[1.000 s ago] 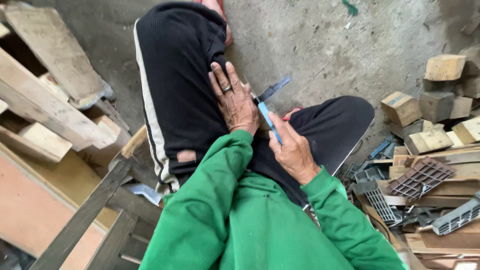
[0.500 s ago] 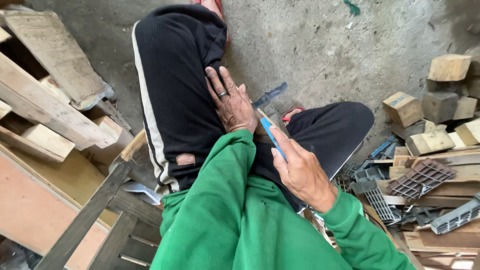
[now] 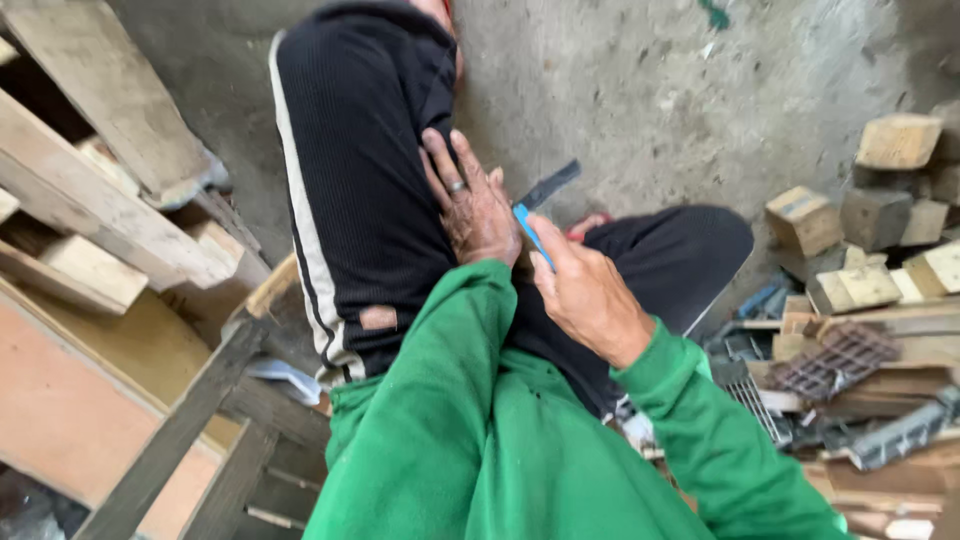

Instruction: The person uses a soldering iron to smooth the edges of a black plastic crate, then briefly switches to a utility knife to scrape a small area before returning to the soldering iron. The person works on the crate's rim and grid sections while seated.

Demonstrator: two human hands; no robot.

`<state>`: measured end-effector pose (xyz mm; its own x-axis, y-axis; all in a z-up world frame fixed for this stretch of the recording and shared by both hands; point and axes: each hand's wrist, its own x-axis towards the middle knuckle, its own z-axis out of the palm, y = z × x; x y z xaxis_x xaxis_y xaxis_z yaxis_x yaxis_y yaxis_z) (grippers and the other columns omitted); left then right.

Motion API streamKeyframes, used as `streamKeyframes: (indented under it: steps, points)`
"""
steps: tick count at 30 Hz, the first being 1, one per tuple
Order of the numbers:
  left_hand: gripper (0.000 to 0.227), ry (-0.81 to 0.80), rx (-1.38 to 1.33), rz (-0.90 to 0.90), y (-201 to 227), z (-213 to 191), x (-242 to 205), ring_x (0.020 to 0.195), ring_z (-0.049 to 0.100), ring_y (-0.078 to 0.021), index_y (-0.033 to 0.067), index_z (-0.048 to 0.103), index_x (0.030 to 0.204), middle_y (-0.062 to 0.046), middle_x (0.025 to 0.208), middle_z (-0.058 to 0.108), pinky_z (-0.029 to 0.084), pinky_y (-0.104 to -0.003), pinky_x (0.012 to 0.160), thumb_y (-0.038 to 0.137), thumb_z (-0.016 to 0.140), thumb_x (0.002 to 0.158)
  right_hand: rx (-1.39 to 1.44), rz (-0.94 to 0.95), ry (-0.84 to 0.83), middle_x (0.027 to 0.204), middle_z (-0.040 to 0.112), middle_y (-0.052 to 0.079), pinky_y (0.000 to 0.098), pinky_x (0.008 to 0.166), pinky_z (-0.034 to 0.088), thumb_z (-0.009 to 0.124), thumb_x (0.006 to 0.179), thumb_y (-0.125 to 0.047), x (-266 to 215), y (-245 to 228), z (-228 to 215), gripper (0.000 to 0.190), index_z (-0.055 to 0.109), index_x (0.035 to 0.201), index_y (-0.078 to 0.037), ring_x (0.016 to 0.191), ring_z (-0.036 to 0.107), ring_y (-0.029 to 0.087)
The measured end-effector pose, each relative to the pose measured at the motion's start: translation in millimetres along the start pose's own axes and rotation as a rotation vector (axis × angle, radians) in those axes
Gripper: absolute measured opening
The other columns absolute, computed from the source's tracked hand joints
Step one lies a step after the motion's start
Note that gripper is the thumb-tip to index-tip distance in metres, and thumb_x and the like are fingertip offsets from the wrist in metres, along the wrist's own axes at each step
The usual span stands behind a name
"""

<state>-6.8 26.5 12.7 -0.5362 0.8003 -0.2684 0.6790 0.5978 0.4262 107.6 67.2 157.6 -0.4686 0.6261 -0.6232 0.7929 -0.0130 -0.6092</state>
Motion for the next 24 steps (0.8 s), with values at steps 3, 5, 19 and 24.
streamKeyframes:
  steps: [3, 5, 19, 24]
  points:
    - [0.073, -0.004, -0.006, -0.013, 4, -1, 6, 0.155, 0.019, -0.0428, 0.0028, 0.027, 0.161, -0.019, 0.170, 0.012, 0.027, -0.045, 0.127, 0.027, 0.062, 0.102, 0.173, -0.196, 0.167, 0.113, 0.068, 0.024, 0.0443, 0.083, 0.057, 0.058, 0.101, -0.007, -7, 19, 2, 0.044, 0.050, 0.144, -0.003, 0.097, 0.072, 0.040]
    - [0.072, 0.036, -0.027, 0.010, 4, 5, 6, 0.156, 0.019, -0.0430, 0.0027, 0.025, 0.161, -0.020, 0.170, 0.011, 0.027, -0.046, 0.127, 0.026, 0.061, 0.103, 0.154, -0.241, 0.220, 0.117, 0.067, 0.025, 0.0440, 0.083, 0.056, 0.059, 0.101, -0.008, -13, 23, 8, 0.045, 0.049, 0.145, -0.003, 0.098, 0.071, 0.040]
    - [0.071, 0.021, -0.046, -0.018, -4, 7, -7, 0.157, 0.020, -0.0419, 0.0060, 0.023, 0.163, -0.018, 0.171, 0.012, 0.029, -0.046, 0.127, 0.024, 0.059, 0.105, 0.057, -0.156, 0.176, 0.120, 0.068, 0.026, 0.0447, 0.086, 0.056, 0.059, 0.102, -0.012, -19, -7, 10, 0.044, 0.051, 0.144, -0.001, 0.107, 0.069, 0.043]
    - [0.068, 0.025, -0.056, -0.030, 4, 8, 4, 0.157, 0.019, -0.0405, 0.0079, 0.025, 0.163, -0.017, 0.171, 0.012, 0.035, -0.048, 0.124, 0.025, 0.058, 0.105, 0.037, -0.002, 0.130, 0.111, 0.067, 0.027, 0.0459, 0.081, 0.054, 0.060, 0.097, -0.011, -26, -8, 13, 0.051, 0.050, 0.146, 0.000, 0.096, 0.067, 0.045]
